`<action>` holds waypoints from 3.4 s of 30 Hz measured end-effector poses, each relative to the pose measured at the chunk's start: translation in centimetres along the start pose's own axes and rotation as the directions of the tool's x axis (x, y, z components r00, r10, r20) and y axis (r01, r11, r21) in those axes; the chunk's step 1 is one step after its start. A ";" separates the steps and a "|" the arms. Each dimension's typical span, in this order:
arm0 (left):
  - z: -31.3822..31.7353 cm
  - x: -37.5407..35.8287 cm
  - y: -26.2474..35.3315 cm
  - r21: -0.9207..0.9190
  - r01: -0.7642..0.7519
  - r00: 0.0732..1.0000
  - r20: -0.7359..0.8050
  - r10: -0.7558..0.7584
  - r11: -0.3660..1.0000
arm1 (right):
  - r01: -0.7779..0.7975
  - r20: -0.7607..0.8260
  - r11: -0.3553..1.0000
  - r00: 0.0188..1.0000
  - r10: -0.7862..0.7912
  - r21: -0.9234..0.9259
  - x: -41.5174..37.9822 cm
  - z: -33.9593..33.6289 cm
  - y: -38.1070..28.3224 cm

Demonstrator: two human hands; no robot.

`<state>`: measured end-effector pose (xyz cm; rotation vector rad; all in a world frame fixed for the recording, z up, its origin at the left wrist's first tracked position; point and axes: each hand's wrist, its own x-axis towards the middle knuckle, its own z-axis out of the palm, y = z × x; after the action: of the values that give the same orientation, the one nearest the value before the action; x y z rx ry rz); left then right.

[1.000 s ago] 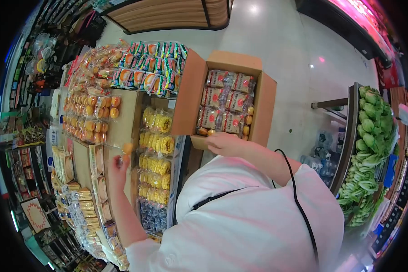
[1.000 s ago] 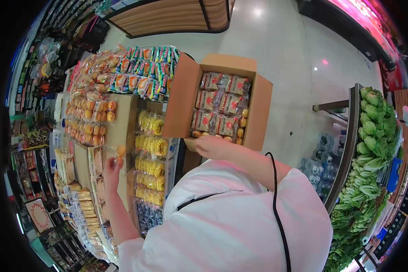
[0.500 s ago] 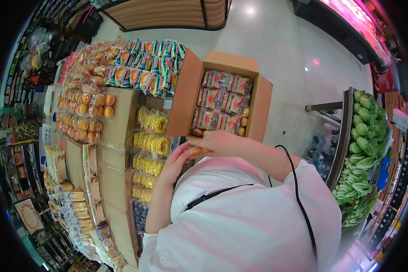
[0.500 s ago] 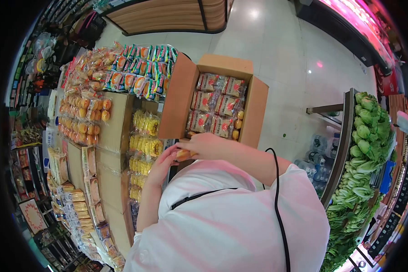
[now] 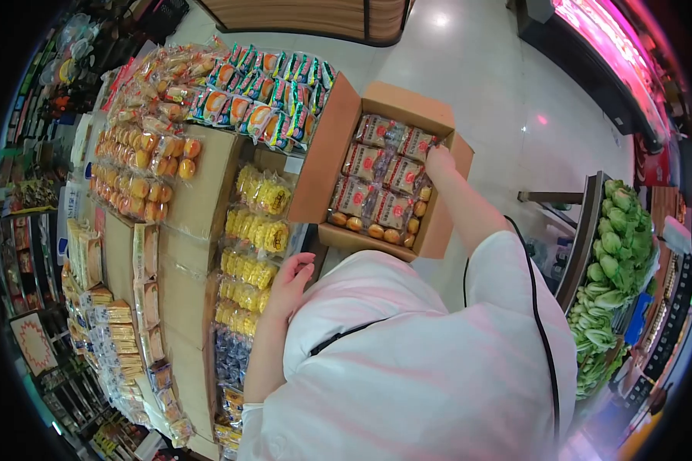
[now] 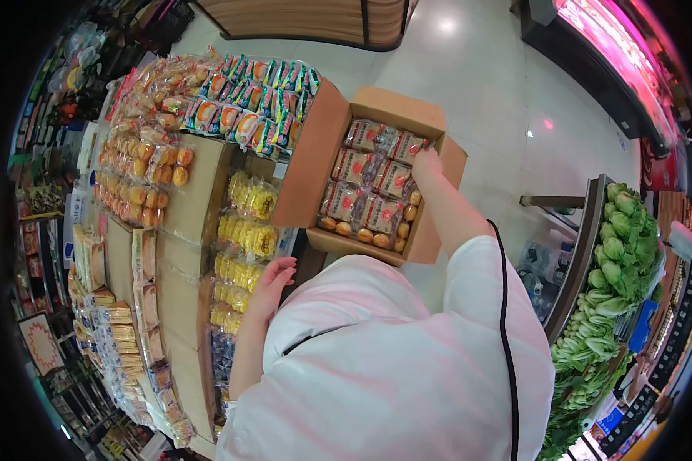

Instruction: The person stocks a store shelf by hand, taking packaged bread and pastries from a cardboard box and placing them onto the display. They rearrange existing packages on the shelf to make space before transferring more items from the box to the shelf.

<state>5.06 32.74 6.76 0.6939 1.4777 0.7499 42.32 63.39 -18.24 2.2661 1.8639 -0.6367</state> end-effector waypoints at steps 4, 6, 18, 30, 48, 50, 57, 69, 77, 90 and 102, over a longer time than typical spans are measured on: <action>-0.4 -0.3 -0.9 0.055 -0.037 0.998 -0.053 0.040 0.998 | 0.197 0.238 0.845 0.967 -0.085 -0.497 -2.8 -6.2 -3.7; -0.4 -0.6 -0.9 0.058 -0.024 0.998 -0.052 0.027 0.998 | 0.241 0.279 0.749 0.957 -0.079 -0.617 -2.1 -4.8 -4.2; -1.0 -1.6 -2.2 0.013 0.008 0.989 -0.149 -0.006 1.000 | 0.357 0.420 0.651 0.905 -0.064 -0.670 -1.7 -4.7 -4.8; -0.3 -1.9 -1.9 0.026 0.055 0.987 -0.153 -0.051 0.998 | 0.320 0.182 0.759 0.947 -0.264 -0.567 -1.1 -1.3 -1.8; -0.4 -2.2 -3.1 0.192 0.022 0.990 -0.137 0.005 0.981 | 0.444 0.370 0.595 0.895 -0.250 -0.670 -3.1 2.7 -1.4; -0.4 -2.7 -3.3 0.170 0.026 0.988 -0.157 0.001 0.985 | 0.480 0.412 0.571 0.875 -0.255 -0.666 -4.9 1.4 -2.0; -1.3 -4.1 -5.2 0.217 0.013 0.971 -0.238 0.040 0.976 | 0.529 0.496 0.640 0.830 -0.255 -0.557 -6.5 -1.2 -3.4; -4.1 -8.7 -10.6 0.134 0.000 0.959 -0.280 0.038 0.991 | 0.793 0.864 0.443 0.498 -0.077 -0.418 -22.0 -8.3 -20.6; -9.5 -13.9 -14.2 0.129 -0.110 0.962 -0.235 0.138 0.985 | 0.922 0.610 0.192 -0.059 -0.790 0.337 -42.1 -4.6 -28.5; -35.9 -37.0 -26.6 0.029 -0.474 0.403 -0.881 0.247 0.880 | 0.689 0.401 0.268 -0.036 -0.916 0.673 -63.7 3.9 -32.9; -60.6 -38.4 -21.4 0.256 -0.445 -0.010 -0.959 0.282 0.858 | 0.646 0.512 0.414 0.042 -0.858 0.641 -69.7 6.9 -31.2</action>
<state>-53.47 -13.40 13.57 0.4040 2.4905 2.0512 0.74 4.91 8.62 0.3566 2.2789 -1.7404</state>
